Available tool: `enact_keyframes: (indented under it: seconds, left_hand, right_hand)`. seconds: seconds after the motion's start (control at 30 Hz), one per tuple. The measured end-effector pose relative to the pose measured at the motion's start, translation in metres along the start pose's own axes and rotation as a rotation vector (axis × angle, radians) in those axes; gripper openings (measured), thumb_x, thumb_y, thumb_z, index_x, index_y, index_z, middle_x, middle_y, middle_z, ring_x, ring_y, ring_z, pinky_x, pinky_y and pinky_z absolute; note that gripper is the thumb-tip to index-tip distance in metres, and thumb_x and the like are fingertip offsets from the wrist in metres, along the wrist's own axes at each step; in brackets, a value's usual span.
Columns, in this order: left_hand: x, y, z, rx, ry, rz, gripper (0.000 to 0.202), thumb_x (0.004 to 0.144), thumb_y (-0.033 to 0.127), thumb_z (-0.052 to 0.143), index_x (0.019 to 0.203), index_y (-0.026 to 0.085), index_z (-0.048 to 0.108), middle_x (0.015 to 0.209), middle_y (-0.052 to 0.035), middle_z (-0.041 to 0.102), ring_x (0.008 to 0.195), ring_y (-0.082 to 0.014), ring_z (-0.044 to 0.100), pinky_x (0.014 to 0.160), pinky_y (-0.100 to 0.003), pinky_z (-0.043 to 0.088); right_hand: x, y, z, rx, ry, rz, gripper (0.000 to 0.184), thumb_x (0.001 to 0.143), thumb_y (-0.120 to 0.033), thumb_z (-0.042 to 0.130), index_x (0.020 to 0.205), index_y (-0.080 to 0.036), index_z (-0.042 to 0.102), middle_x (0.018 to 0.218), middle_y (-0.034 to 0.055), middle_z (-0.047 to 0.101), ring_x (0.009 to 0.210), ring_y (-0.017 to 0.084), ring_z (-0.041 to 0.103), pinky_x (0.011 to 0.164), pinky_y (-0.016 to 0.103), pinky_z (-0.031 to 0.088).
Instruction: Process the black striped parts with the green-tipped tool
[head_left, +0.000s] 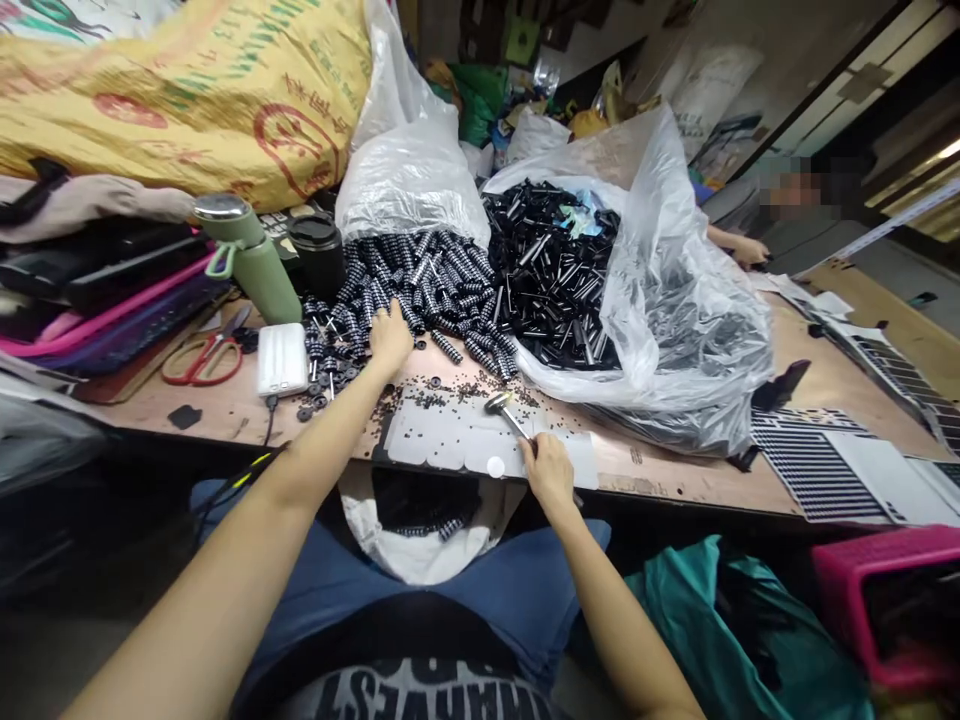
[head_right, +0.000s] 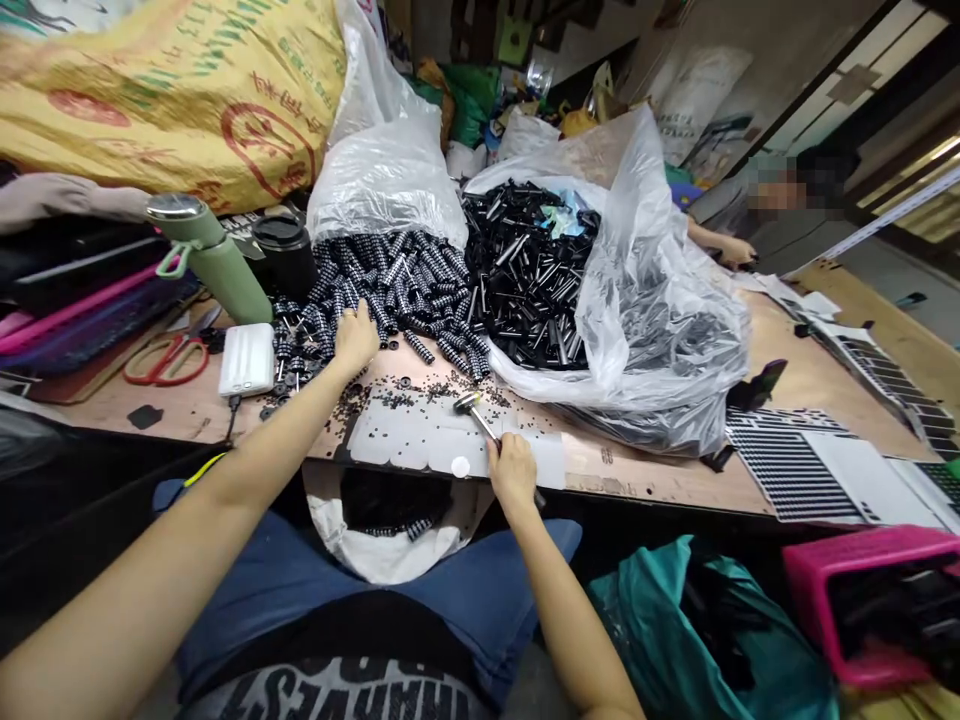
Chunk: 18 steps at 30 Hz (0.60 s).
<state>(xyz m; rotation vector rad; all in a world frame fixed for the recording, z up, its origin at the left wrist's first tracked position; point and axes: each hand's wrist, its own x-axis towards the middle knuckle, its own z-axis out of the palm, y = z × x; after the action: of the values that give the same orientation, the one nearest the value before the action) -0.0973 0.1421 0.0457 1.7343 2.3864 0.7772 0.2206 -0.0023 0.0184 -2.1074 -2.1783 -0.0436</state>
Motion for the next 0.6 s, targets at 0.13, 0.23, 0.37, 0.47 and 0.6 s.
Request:
enact_keyframes:
  seconds: [0.13, 0.23, 0.37, 0.47, 0.6]
  left_hand:
    - [0.048, -0.013, 0.016, 0.123, -0.093, -0.023, 0.041, 0.088, 0.012, 0.031, 0.124, 0.001, 0.047, 0.117, -0.0289, 0.053, 0.108, -0.037, 0.052, 0.086, -0.048, 0.043]
    - [0.045, -0.016, 0.024, 0.151, -0.124, 0.021, 0.038, 0.087, 0.01, 0.03, 0.116, 0.002, 0.052, 0.114, -0.0278, 0.054, 0.102, -0.0364, 0.057, 0.083, -0.047, 0.045]
    - [0.025, -0.004, 0.014, -0.077, -0.072, 0.027, 0.041, 0.083, 0.014, 0.042, 0.122, 0.006, 0.049, 0.117, -0.0254, 0.052, 0.095, -0.0314, 0.061, 0.083, -0.045, 0.047]
    - [-0.002, 0.016, 0.001, -0.574, -0.162, -0.15, 0.048, 0.078, 0.014, 0.046, 0.126, 0.011, 0.045, 0.1, -0.0141, 0.059, 0.073, -0.0193, 0.062, 0.069, -0.033, 0.051]
    - [-0.052, 0.032, -0.012, -1.118, -0.459, -0.362, 0.042, 0.071, 0.017, 0.052, 0.113, 0.015, 0.05, 0.076, -0.0013, 0.055, 0.051, -0.0109, 0.053, 0.047, -0.022, 0.042]
  right_hand:
    - [0.021, -0.003, -0.004, 0.123, 0.126, -0.128, 0.027, 0.095, -0.039, 0.044, 0.096, -0.017, 0.059, 0.095, 0.0104, 0.061, 0.091, 0.025, 0.055, 0.078, 0.034, 0.043]
    - [0.07, -0.005, -0.02, 0.191, 0.222, -0.205, 0.026, 0.096, -0.034, 0.041, 0.105, -0.016, 0.058, 0.101, 0.0106, 0.061, 0.096, 0.024, 0.053, 0.083, 0.035, 0.042]
    - [0.161, -0.006, -0.037, 0.042, 0.203, -0.161, 0.031, 0.095, -0.014, 0.032, 0.108, -0.013, 0.061, 0.114, 0.0158, 0.059, 0.107, 0.025, 0.048, 0.089, 0.037, 0.038]
    - [0.211, -0.004, -0.04, -0.027, 0.142, -0.149, 0.034, 0.091, -0.006, 0.033, 0.108, -0.009, 0.063, 0.133, 0.0193, 0.05, 0.123, 0.027, 0.039, 0.098, 0.041, 0.031]
    - [0.223, 0.001, -0.049, 0.009, 0.163, -0.138, 0.029, 0.091, -0.01, 0.04, 0.106, -0.007, 0.065, 0.135, 0.0187, 0.049, 0.129, 0.026, 0.035, 0.105, 0.042, 0.024]
